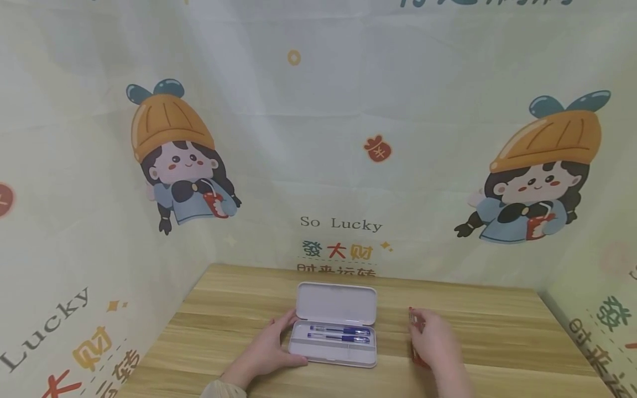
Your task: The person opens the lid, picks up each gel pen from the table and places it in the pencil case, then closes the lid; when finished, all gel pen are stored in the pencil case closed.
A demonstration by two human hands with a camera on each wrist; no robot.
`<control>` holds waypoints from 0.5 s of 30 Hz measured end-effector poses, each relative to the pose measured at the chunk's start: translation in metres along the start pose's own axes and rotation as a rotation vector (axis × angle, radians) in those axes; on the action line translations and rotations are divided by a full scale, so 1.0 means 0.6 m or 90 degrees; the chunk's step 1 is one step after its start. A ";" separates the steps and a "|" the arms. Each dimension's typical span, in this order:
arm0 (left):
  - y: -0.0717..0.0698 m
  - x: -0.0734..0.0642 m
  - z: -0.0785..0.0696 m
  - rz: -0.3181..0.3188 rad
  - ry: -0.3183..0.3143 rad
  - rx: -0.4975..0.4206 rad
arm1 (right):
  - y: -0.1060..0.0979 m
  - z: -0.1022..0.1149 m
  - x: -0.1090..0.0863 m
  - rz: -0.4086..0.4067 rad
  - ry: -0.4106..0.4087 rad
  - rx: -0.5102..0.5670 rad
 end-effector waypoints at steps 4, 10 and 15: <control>-0.003 -0.001 -0.001 -0.002 0.003 0.004 | -0.016 -0.043 -0.002 0.037 0.064 -0.047; -0.001 -0.002 0.000 0.001 -0.007 0.000 | -0.025 -0.092 -0.013 0.086 0.145 -0.099; 0.002 -0.001 0.002 0.005 -0.011 -0.003 | -0.025 -0.115 -0.022 0.096 0.182 -0.084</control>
Point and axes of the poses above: each hand's wrist, its own x-axis towards the middle knuckle, its own y-axis out of the palm, z = x × y, the point moved 9 cm from there along x, towards the middle knuckle, and after that the axes turned 2 degrees about -x, right-handed, at the moved point
